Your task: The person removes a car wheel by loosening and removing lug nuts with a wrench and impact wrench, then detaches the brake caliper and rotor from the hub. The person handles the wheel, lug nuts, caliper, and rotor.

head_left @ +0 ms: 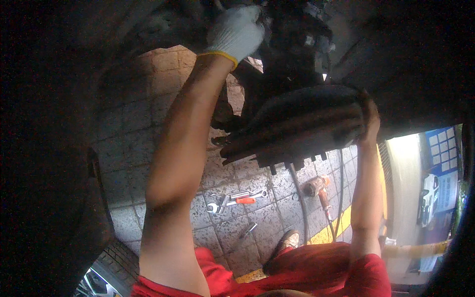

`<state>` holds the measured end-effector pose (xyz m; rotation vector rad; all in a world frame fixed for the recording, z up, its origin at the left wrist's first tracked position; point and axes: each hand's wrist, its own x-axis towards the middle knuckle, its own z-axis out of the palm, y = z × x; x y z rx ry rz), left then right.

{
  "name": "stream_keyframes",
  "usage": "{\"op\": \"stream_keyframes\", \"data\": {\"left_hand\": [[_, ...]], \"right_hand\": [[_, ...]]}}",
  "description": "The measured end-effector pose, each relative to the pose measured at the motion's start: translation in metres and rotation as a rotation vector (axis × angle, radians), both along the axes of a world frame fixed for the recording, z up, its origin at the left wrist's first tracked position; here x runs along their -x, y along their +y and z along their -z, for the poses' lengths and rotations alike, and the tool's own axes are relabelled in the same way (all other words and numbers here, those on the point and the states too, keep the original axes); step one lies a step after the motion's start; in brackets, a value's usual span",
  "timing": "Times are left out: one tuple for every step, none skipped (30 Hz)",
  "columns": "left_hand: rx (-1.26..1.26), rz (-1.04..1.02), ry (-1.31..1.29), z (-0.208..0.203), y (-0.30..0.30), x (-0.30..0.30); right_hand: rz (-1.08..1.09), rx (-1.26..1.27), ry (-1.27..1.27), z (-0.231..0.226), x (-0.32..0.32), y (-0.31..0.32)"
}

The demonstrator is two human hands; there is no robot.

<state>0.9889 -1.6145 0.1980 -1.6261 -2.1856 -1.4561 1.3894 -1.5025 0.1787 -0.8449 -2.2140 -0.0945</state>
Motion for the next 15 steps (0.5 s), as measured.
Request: {"op": "stream_keyframes", "data": {"left_hand": [[-0.024,-0.011,0.022,0.000,-0.002,-0.001],[-0.042,-0.020,0.047,0.001,-0.004,-0.002],[-0.117,-0.106,0.115,0.003,-0.006,-0.005],[-0.080,-0.053,0.127,0.002,-0.008,-0.004],[-0.041,-0.002,0.134,0.002,-0.011,-0.004],[-0.010,0.045,0.144,0.001,-0.013,-0.003],[-0.011,0.014,0.152,0.001,-0.014,-0.003],[-0.012,-0.016,0.160,0.000,-0.015,-0.003],[-0.012,-0.044,0.167,-0.001,-0.016,-0.003],[0.022,-0.045,0.169,-0.003,-0.017,-0.003],[0.055,-0.047,0.174,-0.003,-0.018,-0.004],[0.089,-0.049,0.182,-0.004,-0.018,-0.003],[-0.023,-0.119,0.221,0.000,-0.021,-0.006],[-0.096,-0.143,0.260,0.000,-0.021,-0.004],[-0.150,-0.166,0.293,0.002,-0.023,-0.002]], "right_hand": [[0.007,-0.081,-0.046,-0.001,0.001,-0.001],[0.047,-0.176,-0.108,-0.002,0.002,-0.004],[-0.004,-0.163,-0.087,-0.003,0.004,-0.005],[-0.065,-0.013,0.012,-0.004,0.005,-0.007],[-0.132,0.262,0.173,-0.004,0.006,-0.008],[-0.113,0.258,0.176,-0.004,0.008,-0.008],[-0.092,0.182,0.129,-0.003,0.009,-0.008],[-0.075,0.251,0.181,-0.002,0.010,-0.008],[-0.079,0.435,0.365,0.000,0.012,-0.006],[-0.078,0.623,0.548,0.001,0.013,-0.005],[-0.137,0.604,0.540,0.002,0.014,-0.003],[-0.196,0.584,0.534,0.004,0.014,-0.002],[-0.120,0.622,0.570,0.003,0.016,0.001],[-0.209,0.592,0.585,0.004,0.017,0.003],[-0.095,0.632,0.668,0.002,0.018,0.005]]}}
